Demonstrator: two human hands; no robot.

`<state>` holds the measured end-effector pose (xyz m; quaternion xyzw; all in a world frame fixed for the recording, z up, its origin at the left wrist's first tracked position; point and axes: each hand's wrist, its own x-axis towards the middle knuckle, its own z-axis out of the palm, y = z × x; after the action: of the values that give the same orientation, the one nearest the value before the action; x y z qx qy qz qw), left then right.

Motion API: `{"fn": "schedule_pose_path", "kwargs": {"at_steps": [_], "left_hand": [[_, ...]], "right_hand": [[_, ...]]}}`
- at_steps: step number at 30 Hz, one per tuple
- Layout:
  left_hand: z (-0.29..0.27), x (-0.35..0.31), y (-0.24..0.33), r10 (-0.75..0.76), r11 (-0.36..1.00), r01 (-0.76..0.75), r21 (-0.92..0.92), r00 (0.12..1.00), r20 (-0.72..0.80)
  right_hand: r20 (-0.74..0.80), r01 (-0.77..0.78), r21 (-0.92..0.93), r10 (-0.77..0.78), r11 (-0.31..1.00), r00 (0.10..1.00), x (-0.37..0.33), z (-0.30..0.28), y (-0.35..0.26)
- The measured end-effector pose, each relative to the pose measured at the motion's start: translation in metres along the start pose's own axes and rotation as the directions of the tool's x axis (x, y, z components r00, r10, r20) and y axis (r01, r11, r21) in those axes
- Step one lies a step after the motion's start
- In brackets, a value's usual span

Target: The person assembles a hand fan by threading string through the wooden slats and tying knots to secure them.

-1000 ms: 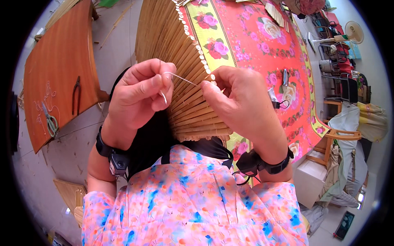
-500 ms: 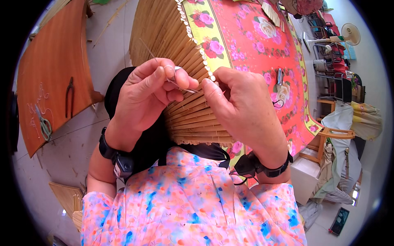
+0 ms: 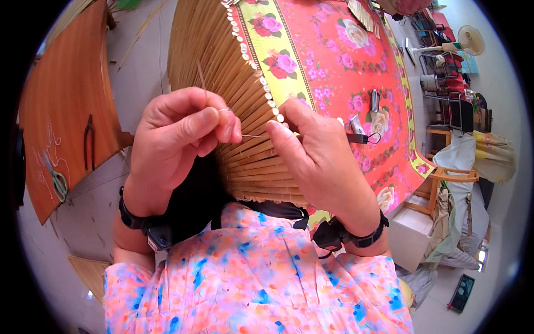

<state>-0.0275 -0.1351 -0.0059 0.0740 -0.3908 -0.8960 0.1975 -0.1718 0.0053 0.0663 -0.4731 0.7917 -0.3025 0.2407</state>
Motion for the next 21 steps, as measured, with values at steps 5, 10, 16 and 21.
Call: {"fn": "schedule_pose_path", "kwargs": {"at_steps": [5,10,16,21], "left_hand": [[-0.004,0.011,-0.003,0.078,0.996,-0.079,0.029,0.996,0.030],[-0.003,0.012,-0.005,0.076,0.997,-0.077,0.022,0.996,0.056],[0.008,-0.005,0.006,-0.025,0.996,0.025,0.087,1.000,-0.002],[-0.006,0.003,-0.005,0.007,1.000,-0.007,0.012,1.000,-0.024]], "right_hand": [[0.065,-0.030,-0.157,0.041,0.987,0.997,0.004,-0.007,-0.017],[0.139,-0.055,-0.232,0.089,0.971,0.986,-0.002,-0.011,-0.020],[0.087,0.056,-0.366,-0.025,0.929,0.996,-0.003,-0.007,-0.016],[0.090,-0.113,-0.087,0.121,0.990,0.989,0.001,-0.004,-0.017]]}}
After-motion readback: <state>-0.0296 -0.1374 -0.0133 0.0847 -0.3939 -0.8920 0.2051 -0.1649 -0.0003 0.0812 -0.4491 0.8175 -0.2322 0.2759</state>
